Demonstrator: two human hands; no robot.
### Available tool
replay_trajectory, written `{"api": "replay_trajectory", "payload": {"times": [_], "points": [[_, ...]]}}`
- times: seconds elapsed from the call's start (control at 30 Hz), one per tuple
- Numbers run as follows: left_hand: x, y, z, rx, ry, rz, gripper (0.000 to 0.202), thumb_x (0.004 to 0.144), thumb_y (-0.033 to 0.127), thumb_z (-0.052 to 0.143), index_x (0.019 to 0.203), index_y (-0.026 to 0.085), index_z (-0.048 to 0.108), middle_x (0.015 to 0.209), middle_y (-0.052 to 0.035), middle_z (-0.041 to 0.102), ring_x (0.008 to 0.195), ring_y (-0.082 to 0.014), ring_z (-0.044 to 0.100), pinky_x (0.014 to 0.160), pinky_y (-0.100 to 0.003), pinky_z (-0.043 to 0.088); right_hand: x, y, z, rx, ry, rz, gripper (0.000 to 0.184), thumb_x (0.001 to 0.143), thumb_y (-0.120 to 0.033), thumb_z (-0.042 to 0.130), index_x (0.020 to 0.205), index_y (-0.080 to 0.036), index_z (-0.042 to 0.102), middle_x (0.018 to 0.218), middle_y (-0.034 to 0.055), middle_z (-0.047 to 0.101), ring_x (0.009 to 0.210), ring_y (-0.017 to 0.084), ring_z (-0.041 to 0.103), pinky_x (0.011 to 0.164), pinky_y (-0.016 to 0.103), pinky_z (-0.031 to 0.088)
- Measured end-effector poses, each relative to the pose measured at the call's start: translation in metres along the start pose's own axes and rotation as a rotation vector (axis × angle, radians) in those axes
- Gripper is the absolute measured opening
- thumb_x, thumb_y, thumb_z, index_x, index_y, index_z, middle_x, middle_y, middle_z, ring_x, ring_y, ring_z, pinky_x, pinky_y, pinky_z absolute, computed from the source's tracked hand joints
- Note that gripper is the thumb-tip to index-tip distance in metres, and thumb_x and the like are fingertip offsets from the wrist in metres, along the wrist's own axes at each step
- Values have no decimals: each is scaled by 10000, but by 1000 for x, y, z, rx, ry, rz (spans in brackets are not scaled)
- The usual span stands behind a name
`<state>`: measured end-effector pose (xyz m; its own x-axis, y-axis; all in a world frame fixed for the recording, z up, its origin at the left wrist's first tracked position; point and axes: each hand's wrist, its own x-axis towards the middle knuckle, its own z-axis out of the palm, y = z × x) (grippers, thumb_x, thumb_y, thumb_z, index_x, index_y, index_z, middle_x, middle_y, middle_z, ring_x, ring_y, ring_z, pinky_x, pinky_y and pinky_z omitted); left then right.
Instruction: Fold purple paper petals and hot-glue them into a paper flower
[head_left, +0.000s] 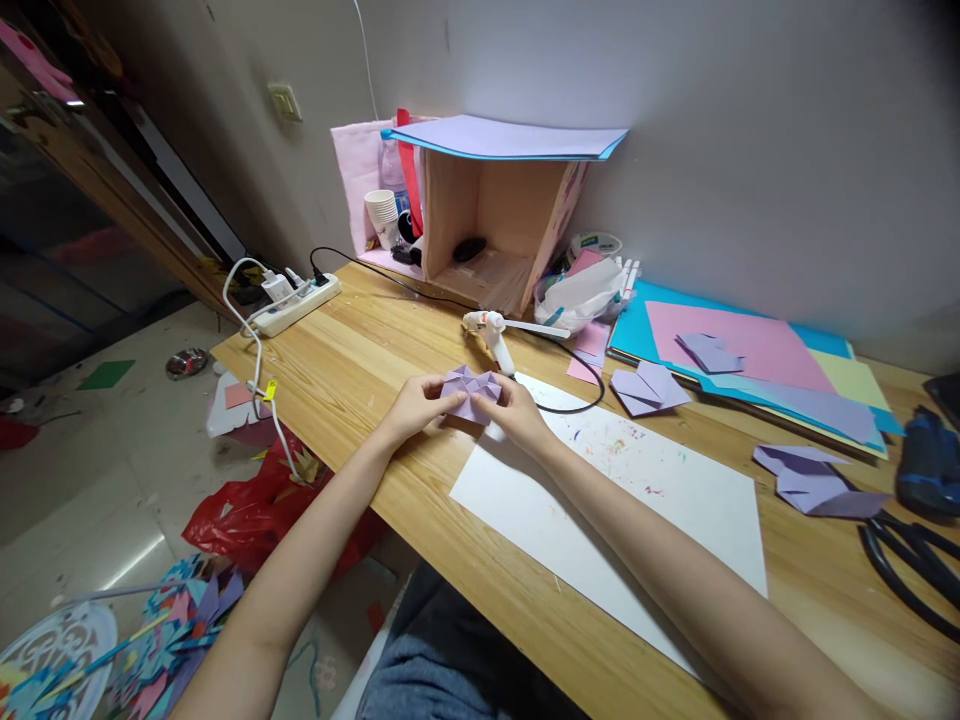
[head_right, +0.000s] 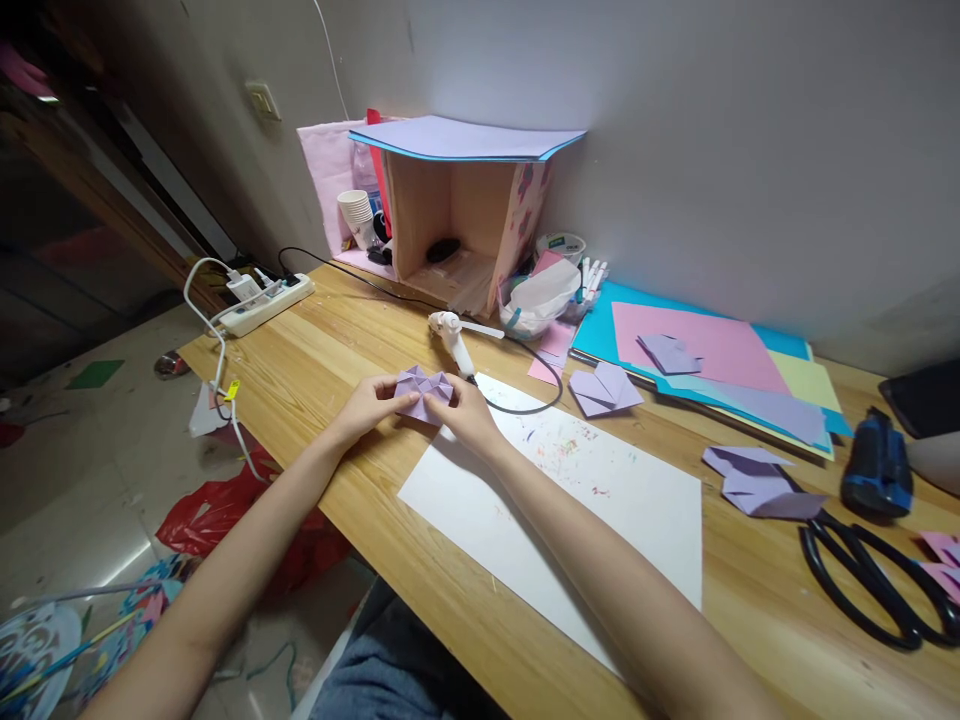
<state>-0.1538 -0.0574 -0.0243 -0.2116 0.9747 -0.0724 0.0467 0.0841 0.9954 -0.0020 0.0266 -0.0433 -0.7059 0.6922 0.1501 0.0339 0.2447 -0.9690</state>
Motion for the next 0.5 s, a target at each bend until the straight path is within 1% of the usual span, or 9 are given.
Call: {"api": "replay_trajectory", "payload": {"times": [0.17,0.3,0.43,0.5], "points": [[-1,1,2,9,0,2,390,624,362,710,907,97,666,898,-86,690,777,-194,620,723,-298,467,-1,0,0,-48,4,-14,223,748,-354,548,828,-151,596,740,11,587,658,138,500,602,238,384],[-1,1,3,52,16,6,372,623,348,705,879,80,665,870,-95,694,765,-201,627,731,-315,473,-1,-1,0,-87,3,-18,211,736,-348,551,804,-152,592,710,2,570,626,128,480,579,233,369],[-2,2,6,93,40,13,341,618,343,699,831,79,665,823,-86,695,734,-200,628,709,-314,478,-2,-4,0,-118,7,-13,186,729,-340,549,758,-157,569,664,-13,537,598,118,457,546,221,343],[-1,3,6,100,45,12,342,621,345,693,834,80,665,820,-84,695,735,-201,629,705,-312,480,-2,-6,0,-118,15,-13,180,726,-340,548,743,-161,560,655,-17,528,593,116,450,540,219,338]]}}
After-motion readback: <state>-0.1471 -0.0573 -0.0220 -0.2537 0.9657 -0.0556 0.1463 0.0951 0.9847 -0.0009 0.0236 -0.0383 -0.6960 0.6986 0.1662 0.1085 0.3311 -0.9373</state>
